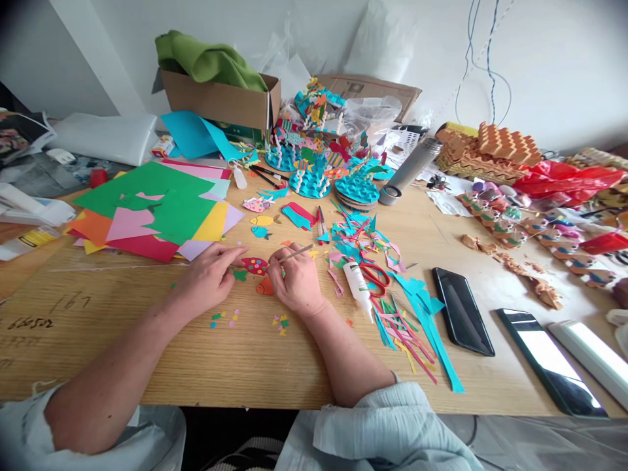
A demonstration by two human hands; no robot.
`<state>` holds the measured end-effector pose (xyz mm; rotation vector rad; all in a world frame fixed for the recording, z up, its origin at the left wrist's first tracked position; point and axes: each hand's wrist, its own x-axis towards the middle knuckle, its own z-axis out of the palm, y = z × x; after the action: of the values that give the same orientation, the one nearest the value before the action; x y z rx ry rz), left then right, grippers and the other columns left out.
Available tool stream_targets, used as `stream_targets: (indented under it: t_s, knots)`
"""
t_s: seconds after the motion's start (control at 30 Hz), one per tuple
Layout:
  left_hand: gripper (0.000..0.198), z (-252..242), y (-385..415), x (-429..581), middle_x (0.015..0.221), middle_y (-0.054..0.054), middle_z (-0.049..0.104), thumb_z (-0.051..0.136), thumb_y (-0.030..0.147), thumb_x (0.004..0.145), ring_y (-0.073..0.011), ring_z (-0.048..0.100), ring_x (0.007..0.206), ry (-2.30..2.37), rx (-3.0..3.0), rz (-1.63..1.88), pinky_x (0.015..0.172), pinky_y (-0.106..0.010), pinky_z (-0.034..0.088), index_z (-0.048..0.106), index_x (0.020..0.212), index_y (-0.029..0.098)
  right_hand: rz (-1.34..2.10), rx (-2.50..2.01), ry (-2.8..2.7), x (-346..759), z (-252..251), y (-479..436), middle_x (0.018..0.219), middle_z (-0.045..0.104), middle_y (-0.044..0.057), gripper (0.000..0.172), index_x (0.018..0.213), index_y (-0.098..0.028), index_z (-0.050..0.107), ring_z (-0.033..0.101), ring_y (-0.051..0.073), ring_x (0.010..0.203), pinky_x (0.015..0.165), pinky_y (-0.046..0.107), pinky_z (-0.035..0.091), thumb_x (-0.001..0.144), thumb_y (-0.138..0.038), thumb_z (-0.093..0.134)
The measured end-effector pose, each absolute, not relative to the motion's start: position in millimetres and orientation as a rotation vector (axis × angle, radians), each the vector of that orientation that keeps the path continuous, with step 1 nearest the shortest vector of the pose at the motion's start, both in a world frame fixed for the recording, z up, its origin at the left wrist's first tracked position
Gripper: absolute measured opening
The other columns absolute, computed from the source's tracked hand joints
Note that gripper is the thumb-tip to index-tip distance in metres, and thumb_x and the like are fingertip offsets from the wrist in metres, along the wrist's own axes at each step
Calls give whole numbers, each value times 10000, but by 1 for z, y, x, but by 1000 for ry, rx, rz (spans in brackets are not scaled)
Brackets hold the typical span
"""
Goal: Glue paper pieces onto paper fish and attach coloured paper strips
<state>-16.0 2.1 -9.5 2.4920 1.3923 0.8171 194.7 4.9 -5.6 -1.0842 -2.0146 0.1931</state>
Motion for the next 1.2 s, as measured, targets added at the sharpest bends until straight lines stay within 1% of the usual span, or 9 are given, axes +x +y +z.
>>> stream_targets:
  t_s: [0.5,0.7,0.9,1.0,1.13,1.2]
  knots:
    - [559,-10,2,-17,973,-91,641,496,-17,746,-236,612,1009,1393,2505,800,918,-412,532,564,1271,162,227,-1078,-2025,194,-2,4,674,621,40,176,755,-223,561,566,209,694,645,330,438,883,-158,461]
    - [550,-9,2,-16,969,-100,645,484,-15,741,-242,616,1003,1403,2512,789,905,-418,541,577,1261,140,216,-1104,-2033,193,0,3,664,622,41,182,741,-219,541,556,200,680,633,323,425,889,-162,451]
    - [557,-8,2,-15,967,-88,655,490,-15,734,-247,610,1025,1398,2518,784,907,-422,545,580,1251,173,220,-1106,-2074,192,1,4,691,636,53,215,739,-214,531,551,205,710,652,326,414,922,-163,430]
    - [556,-9,2,-16,980,-87,652,494,-14,729,-247,608,1026,1399,2523,785,903,-421,545,590,1239,184,233,-1101,-2082,193,1,4,696,635,53,201,754,-215,518,549,209,716,661,329,415,929,-165,432]
    - [535,-10,3,-16,970,-95,659,491,-14,737,-253,592,1009,1387,2556,797,875,-415,549,601,1232,156,272,-1116,-2081,193,1,4,708,640,50,185,770,-219,504,551,206,721,678,331,419,929,-156,430]
    - [508,-9,2,-15,1001,-102,664,493,-17,740,-266,562,1047,1367,2601,818,902,-429,536,619,1205,144,282,-1122,-2083,193,1,4,718,642,53,189,773,-218,504,553,206,729,686,332,420,933,-158,424]
